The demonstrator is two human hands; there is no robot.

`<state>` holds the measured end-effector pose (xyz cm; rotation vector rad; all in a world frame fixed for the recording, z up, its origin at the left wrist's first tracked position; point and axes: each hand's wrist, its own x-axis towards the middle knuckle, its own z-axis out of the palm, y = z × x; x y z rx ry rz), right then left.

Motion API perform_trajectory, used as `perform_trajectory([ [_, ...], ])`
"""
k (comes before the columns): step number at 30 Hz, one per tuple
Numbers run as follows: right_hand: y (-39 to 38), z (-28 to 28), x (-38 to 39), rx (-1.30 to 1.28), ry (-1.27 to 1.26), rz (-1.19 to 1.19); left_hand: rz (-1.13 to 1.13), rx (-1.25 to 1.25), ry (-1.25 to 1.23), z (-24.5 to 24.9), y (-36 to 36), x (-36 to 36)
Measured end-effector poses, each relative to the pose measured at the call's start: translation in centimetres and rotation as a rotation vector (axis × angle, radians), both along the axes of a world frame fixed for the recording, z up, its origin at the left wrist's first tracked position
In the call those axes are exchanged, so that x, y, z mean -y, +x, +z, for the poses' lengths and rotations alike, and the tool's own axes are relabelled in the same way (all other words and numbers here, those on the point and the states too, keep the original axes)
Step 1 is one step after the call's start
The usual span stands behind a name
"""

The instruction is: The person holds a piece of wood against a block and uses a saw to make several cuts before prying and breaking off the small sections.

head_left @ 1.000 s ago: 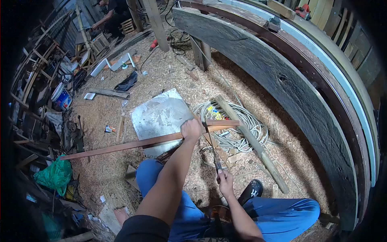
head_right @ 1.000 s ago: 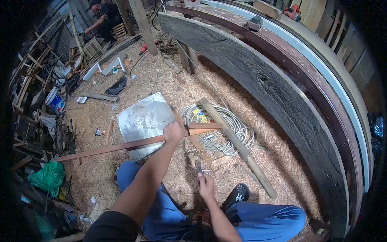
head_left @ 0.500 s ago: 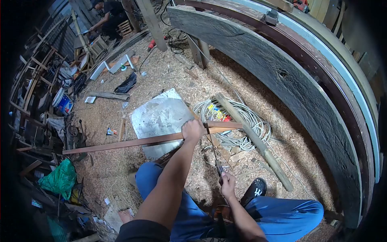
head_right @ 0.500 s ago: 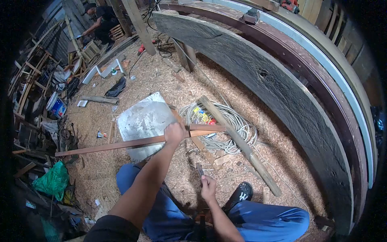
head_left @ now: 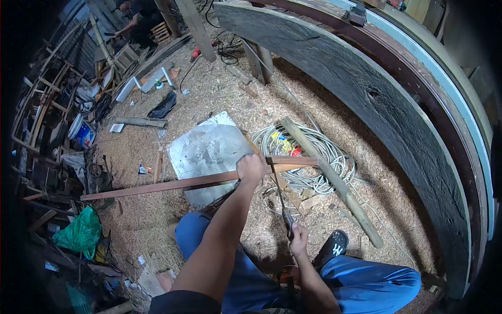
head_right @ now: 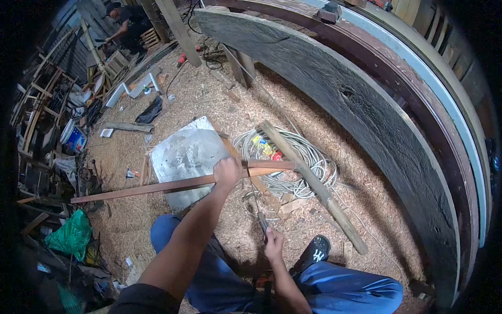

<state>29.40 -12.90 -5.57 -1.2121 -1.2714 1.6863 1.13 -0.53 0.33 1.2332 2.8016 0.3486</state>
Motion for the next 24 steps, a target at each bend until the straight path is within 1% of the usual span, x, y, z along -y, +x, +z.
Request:
perform_trajectory([
  [1,-1.2,-0.1,-1.3,-0.002,-0.004,-0.006,-0.01,-0.006,0.005,0.4,0.0,0.0],
  [3,-3.6,-0.3,-3.5,0.088,0.057,0.045,-0.029,-0.008,0.002,0.4,0.2,0.2],
  [6,-5.2,2.3,-3.8,0.019,0.063,-0.021,0.012,-0.035,0.043,0.4,-0.2,-0.2],
  [8,-2.5,1.0,-1.1,-0.039,-0.135,0.023,0.036,-0.03,0.013,0.1,-0.1,-0.1],
  [9,-1.6,1.0,0.0,0.003,0.037,0.005,0.039,-0.028,0.026,0.3,-0.1,-0.3],
  [11,0.4,-0.1,1.3,0.051,0.118,0.011,0.007,0.029,0.038,0.3,0.0,-0.1],
  [13,0.6,-1.4,0.5,0.104,0.052,0.095,-0.007,0.023,0.06,0.4,0.1,-0.1],
  [14,-0.4,-3.1,-0.3,0.109,0.051,0.086,-0.014,0.025,0.051,0.3,0.0,0.0],
  [17,-5.5,-0.4,-4.8,0.044,0.012,0.035,-0.009,-0.003,0.034,0.2,-0.1,-0.1],
  [20,-4.8,-0.5,-3.0,0.02,-0.008,0.027,0.006,-0.036,0.025,-0.6,-0.4,0.1],
  [22,-1.7,0.0,0.6,-0.053,-0.063,0.028,0.007,-0.036,0.042,-0.5,-0.6,-0.3],
  [23,-0.3,0.0,1.8,-0.032,0.004,0.026,0.006,-0.023,0.04,-0.5,-0.5,-0.3],
  [24,0.3,-0.8,2.0,-0.015,-0.006,0.026,0.006,-0.008,0.036,-0.5,-0.3,-0.2],
])
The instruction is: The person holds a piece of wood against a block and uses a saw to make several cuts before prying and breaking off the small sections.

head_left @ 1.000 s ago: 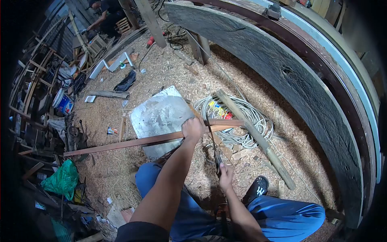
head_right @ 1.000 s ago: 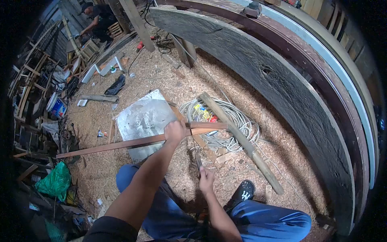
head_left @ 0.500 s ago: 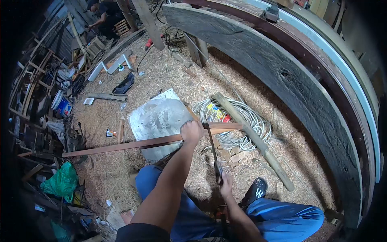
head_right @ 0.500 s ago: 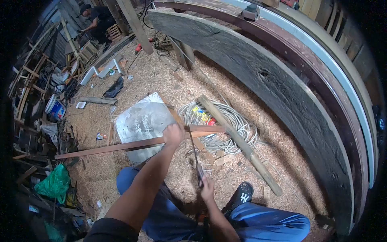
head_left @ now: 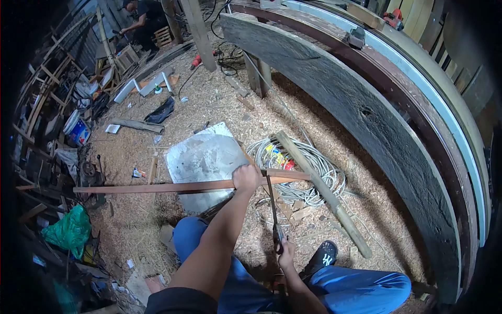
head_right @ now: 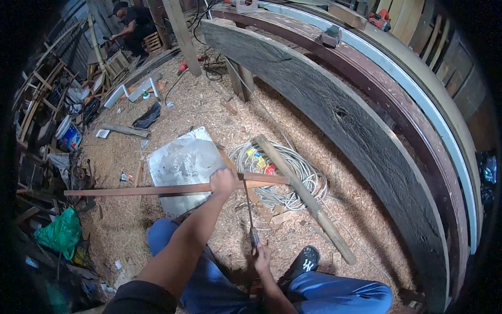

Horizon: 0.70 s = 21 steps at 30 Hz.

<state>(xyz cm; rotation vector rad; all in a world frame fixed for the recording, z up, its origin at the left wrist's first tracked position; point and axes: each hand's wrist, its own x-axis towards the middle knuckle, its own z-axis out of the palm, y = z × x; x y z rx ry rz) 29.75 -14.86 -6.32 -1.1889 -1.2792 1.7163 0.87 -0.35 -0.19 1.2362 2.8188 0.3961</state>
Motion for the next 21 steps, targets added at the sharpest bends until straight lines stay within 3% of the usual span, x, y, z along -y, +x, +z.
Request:
perform_trajectory([
  [4,-2.7,-1.7,-4.4,0.133,0.068,0.056,-0.031,-0.008,-0.005,0.2,-0.1,0.0],
  [7,-5.6,-0.5,-6.8,0.066,0.046,0.03,0.007,0.045,-0.017,0.6,-0.1,0.2],
  [12,-0.3,-1.1,0.8,0.008,0.017,0.014,-0.006,0.065,-0.014,0.5,-0.2,0.0],
  [15,0.8,-7.7,0.2,0.149,0.138,-0.073,-0.016,0.061,-0.016,0.6,-0.2,-0.1],
  [16,0.0,-7.2,-1.6,0.145,0.135,0.006,-0.019,0.061,-0.02,0.7,-0.2,-0.1],
  [18,-4.1,1.0,-6.1,0.175,0.081,0.104,-0.004,0.072,-0.029,0.7,-0.1,-0.1],
  [21,-5.7,-2.3,-6.7,0.121,0.036,0.044,0.003,0.038,0.017,0.1,-0.6,0.0],
])
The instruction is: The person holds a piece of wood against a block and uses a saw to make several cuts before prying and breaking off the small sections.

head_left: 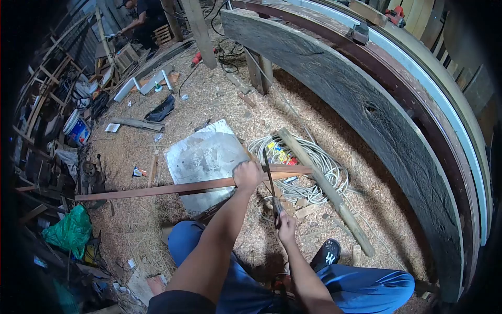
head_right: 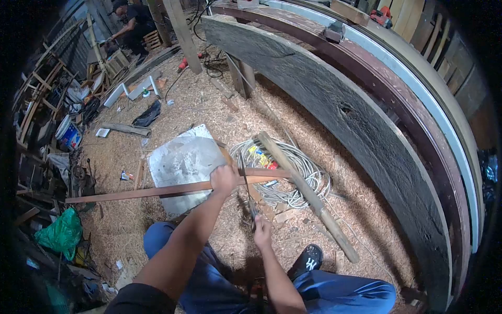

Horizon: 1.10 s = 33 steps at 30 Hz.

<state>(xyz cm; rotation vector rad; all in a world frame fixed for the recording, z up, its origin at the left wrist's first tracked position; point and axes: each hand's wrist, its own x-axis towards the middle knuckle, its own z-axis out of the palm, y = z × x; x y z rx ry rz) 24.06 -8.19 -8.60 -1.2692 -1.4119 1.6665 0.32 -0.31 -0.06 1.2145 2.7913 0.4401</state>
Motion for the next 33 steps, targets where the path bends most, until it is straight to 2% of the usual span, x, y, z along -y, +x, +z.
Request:
perform_trajectory([
  [5,4.9,0.9,7.0,-0.096,0.052,-0.063,0.021,-0.002,-0.006,0.1,0.2,-0.2],
  [7,5.9,0.2,6.5,-0.159,-0.036,-0.057,0.017,-0.013,0.024,0.3,0.0,-0.4],
  [9,4.8,-1.3,4.3,-0.014,0.083,-0.028,0.007,-0.007,0.001,0.7,-0.1,-0.4],
  [11,1.1,0.0,0.7,0.107,0.141,0.008,0.004,0.006,-0.025,0.5,0.2,-0.3],
  [12,0.3,1.2,0.3,0.105,0.136,0.009,0.017,-0.005,-0.015,0.4,0.0,-0.4],
  [14,-0.5,4.1,0.0,-0.071,-0.046,-0.065,0.028,-0.021,-0.004,0.2,-0.3,-0.4],
  [16,1.7,3.7,1.7,-0.044,0.001,0.02,-0.002,-0.02,0.031,0.1,-0.1,-0.3],
  [19,4.5,2.5,5.1,-0.113,-0.019,-0.02,0.023,-0.017,0.003,0.1,0.0,-0.6],
  [21,5.3,1.6,5.3,-0.101,-0.118,-0.052,0.003,-0.026,0.011,-0.2,0.0,-0.6],
  [23,2.6,4.0,2.5,-0.14,-0.117,-0.07,-0.038,-0.04,0.009,-0.1,-0.2,-0.5],
  [24,1.0,3.2,0.5,-0.283,-0.117,0.027,-0.037,-0.06,0.024,0.4,-0.1,-0.5],
  [26,-0.1,5.5,-1.1,-0.233,-0.197,-0.007,-0.034,-0.086,0.042,0.3,-0.2,-0.3],
  [27,0.4,5.2,-0.6,-0.236,-0.195,-0.01,-0.025,-0.094,0.049,0.0,-0.3,-0.3],
  [29,2.7,4.0,1.2,-0.073,-0.136,0.062,-0.002,-0.099,0.071,0.1,-0.1,-0.5],
  [33,4.9,3.7,3.3,-0.142,-0.115,0.012,0.028,-0.083,0.024,0.0,0.2,-0.3],
])
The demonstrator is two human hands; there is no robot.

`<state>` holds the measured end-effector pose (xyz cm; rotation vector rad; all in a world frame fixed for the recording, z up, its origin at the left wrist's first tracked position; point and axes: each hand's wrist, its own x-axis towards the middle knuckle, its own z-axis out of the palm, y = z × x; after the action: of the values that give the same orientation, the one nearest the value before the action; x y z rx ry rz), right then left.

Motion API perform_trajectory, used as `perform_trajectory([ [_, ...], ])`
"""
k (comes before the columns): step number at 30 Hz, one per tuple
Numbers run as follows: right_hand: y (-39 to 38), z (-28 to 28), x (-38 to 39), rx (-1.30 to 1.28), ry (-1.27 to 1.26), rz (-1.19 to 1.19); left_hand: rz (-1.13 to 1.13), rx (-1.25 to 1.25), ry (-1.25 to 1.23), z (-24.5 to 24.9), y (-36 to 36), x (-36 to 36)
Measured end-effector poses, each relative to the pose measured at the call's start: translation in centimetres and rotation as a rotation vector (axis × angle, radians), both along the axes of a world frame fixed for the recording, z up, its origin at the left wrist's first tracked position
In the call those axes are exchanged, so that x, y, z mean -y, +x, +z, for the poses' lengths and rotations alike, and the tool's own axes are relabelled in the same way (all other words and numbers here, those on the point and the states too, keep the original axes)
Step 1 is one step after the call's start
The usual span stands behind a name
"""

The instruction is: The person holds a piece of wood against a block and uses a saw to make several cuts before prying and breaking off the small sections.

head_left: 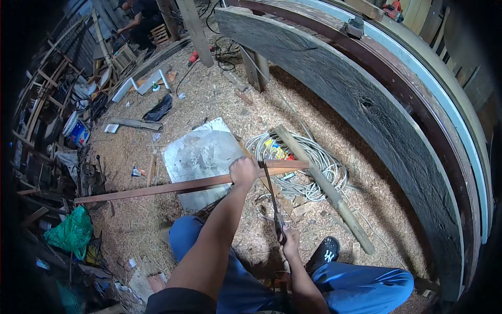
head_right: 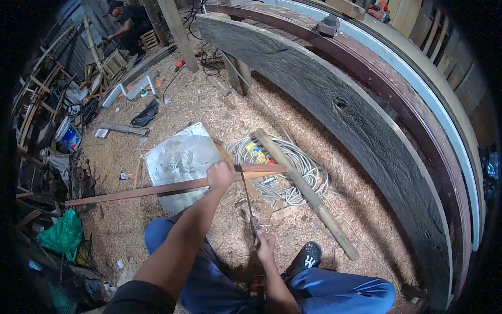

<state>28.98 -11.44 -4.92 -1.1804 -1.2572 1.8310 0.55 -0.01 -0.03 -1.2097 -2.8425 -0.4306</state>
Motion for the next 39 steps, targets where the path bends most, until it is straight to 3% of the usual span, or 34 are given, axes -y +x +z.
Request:
perform_trajectory([
  [4,-4.4,1.6,-4.7,-0.056,-0.094,-0.027,-0.053,-0.021,0.013,-0.3,-0.3,0.0],
  [6,-6.9,1.2,-6.6,0.022,-0.01,-0.032,-0.044,-0.017,0.016,-0.5,-0.1,0.5],
  [9,-4.9,-0.7,-2.8,0.03,-0.049,-0.089,-0.027,-0.015,0.033,0.1,-0.2,0.0],
  [11,-3.6,1.0,-1.4,0.034,-0.04,-0.08,-0.007,0.014,0.024,-0.3,-0.1,0.0],
  [13,-3.3,1.2,-0.7,0.039,-0.055,-0.138,-0.136,0.002,0.084,-0.4,-0.2,0.4],
  [18,-5.7,0.6,-2.9,0.142,0.208,-0.097,-0.099,-0.001,0.071,-1.2,0.0,-0.1],
  [21,-5.1,0.9,-3.0,0.087,0.14,-0.115,-0.017,-0.008,0.081,-1.6,-0.5,-0.1],
  [26,-5.0,1.3,-2.5,0.063,0.053,-0.112,-0.079,-0.005,0.059,-1.1,-0.5,-0.2],
  [29,-5.9,0.0,-4.1,0.076,0.126,-0.08,-0.071,0.054,-0.053,0.5,-0.1,-0.2],
  [31,-6.4,1.8,-5.1,0.139,0.079,-0.149,-0.075,0.048,-0.042,0.8,-0.1,-0.3],
  [34,-6.6,8.1,-8.0,0.061,-0.203,-0.273,-0.083,0.035,-0.017,0.3,-0.2,-0.2],
  [37,-5.7,9.2,-9.9,0.227,-0.003,-0.089,-0.086,0.014,0.0,-0.1,-0.4,-0.2],
  [39,-4.8,8.1,-9.0,0.207,-0.013,-0.029,-0.079,0.003,0.013,-0.2,-0.3,-0.2],
])
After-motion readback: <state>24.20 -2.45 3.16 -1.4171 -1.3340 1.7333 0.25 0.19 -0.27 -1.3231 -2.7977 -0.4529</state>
